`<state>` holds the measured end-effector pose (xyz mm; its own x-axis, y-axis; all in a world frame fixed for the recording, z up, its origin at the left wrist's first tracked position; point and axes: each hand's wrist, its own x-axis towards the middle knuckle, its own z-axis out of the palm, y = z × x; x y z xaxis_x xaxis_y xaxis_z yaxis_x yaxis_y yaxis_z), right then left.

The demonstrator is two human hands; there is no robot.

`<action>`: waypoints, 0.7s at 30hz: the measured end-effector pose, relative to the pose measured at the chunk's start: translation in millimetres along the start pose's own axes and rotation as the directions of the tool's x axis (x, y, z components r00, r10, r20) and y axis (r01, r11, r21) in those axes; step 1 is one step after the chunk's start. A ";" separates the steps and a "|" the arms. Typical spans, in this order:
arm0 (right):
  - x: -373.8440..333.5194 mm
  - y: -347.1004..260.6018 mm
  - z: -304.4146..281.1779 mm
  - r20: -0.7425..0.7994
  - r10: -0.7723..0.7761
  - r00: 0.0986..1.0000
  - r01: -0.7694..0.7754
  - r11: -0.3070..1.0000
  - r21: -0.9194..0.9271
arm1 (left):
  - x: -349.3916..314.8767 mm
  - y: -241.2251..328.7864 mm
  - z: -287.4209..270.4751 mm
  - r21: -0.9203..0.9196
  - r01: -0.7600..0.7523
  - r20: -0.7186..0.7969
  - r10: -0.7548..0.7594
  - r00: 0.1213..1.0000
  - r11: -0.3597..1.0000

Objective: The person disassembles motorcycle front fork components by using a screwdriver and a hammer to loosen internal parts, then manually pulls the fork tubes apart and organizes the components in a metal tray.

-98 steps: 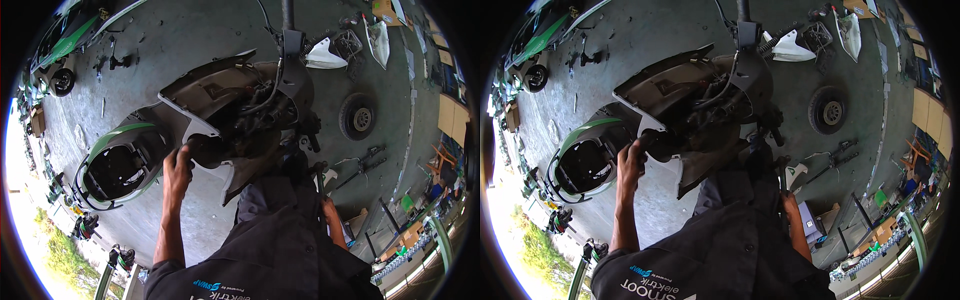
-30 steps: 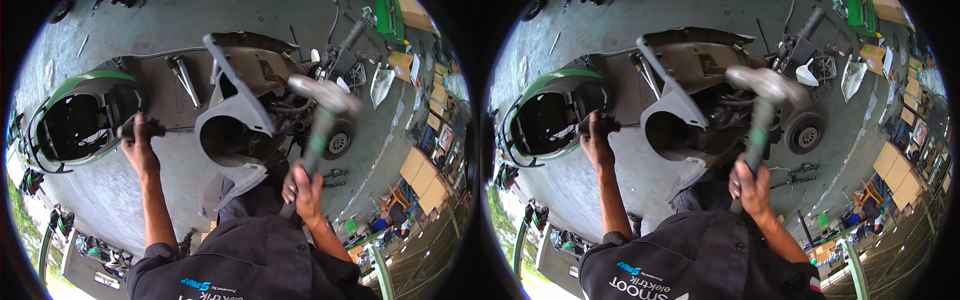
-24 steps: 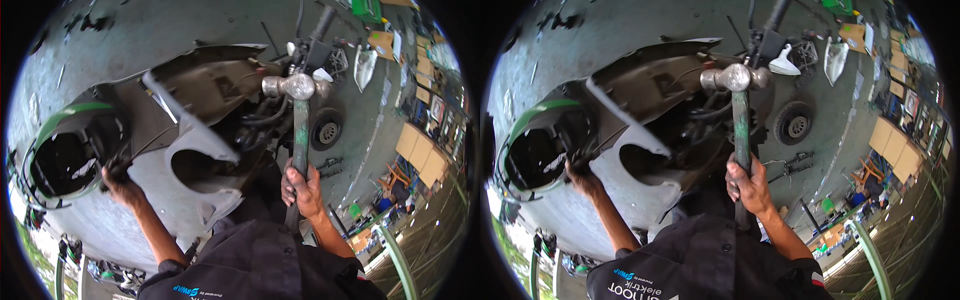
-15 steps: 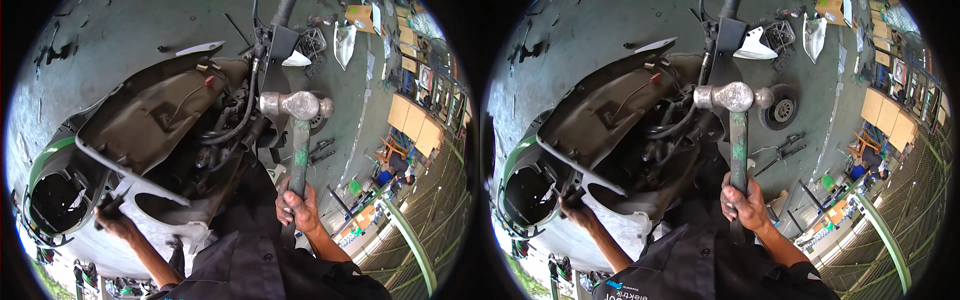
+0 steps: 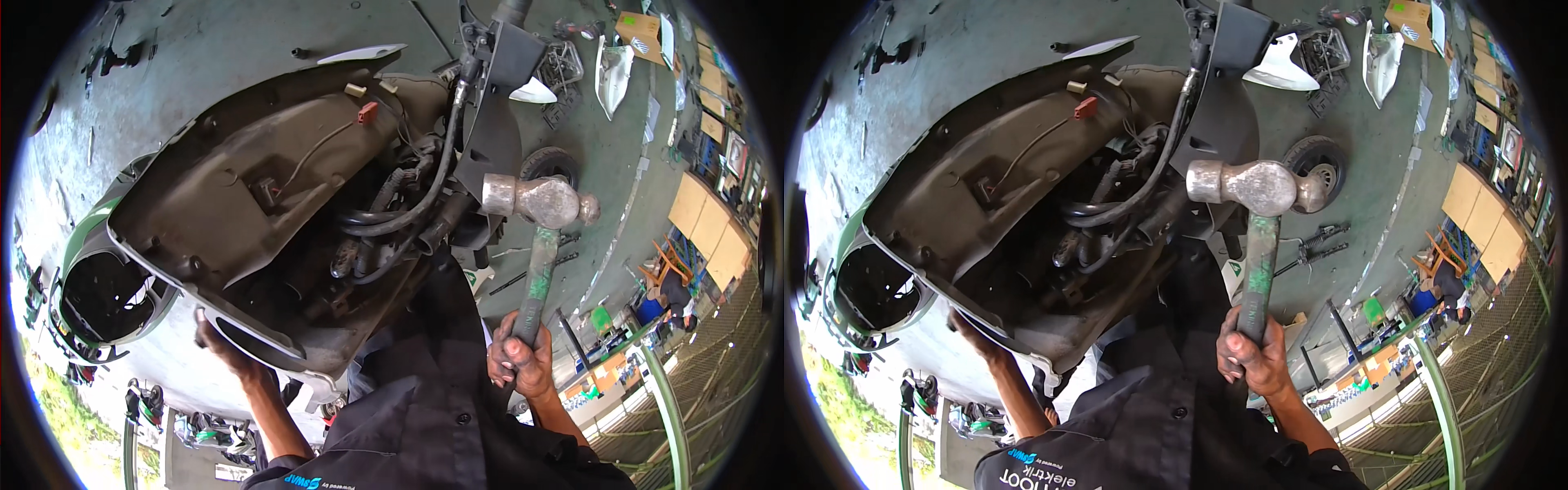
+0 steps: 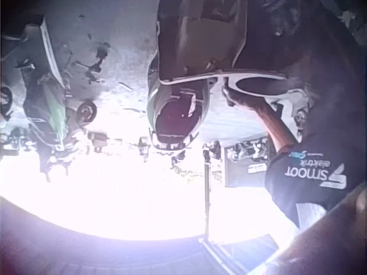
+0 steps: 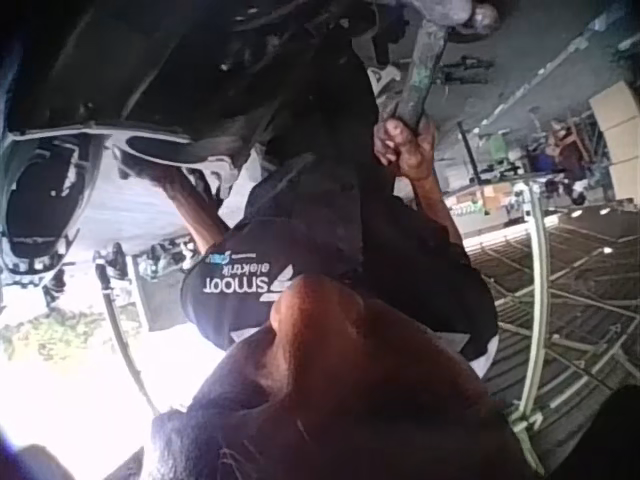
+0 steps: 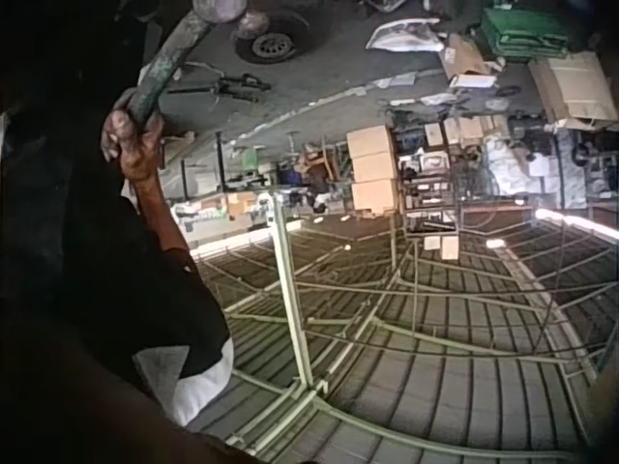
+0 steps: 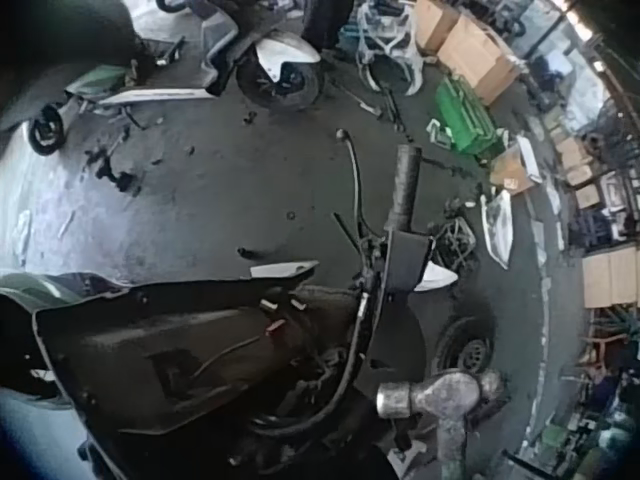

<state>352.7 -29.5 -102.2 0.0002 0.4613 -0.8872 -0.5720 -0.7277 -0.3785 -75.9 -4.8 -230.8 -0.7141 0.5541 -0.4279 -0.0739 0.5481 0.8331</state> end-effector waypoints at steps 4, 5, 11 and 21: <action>-4.1 4.2 -5.5 0.004 -0.038 0.999 0.038 0.997 -0.065 | 26.2 25.4 -11.2 -0.219 -0.060 -0.030 0.055 0.998 0.974; -3.6 4.6 -6.2 0.016 -0.040 0.999 0.041 0.997 -0.072 | 9.5 25.1 6.0 -0.050 -0.207 -0.050 0.205 0.978 0.977; -11.8 3.3 -8.2 0.050 -0.008 0.999 0.009 1.000 -0.014 | 15.1 38.9 -13.4 -0.325 -0.083 0.139 0.135 0.981 0.942; -22.9 20.8 -14.8 0.067 0.022 0.998 -0.019 0.999 -0.034 | -20.9 60.2 15.6 -0.084 -0.132 0.004 0.133 0.991 0.988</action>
<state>352.9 -62.8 -93.6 -0.0674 0.4785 -0.8755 -0.5436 -0.7534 -0.3699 -54.6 26.4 -177.2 -0.7149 0.6244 -0.3147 -0.0374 0.4153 0.9089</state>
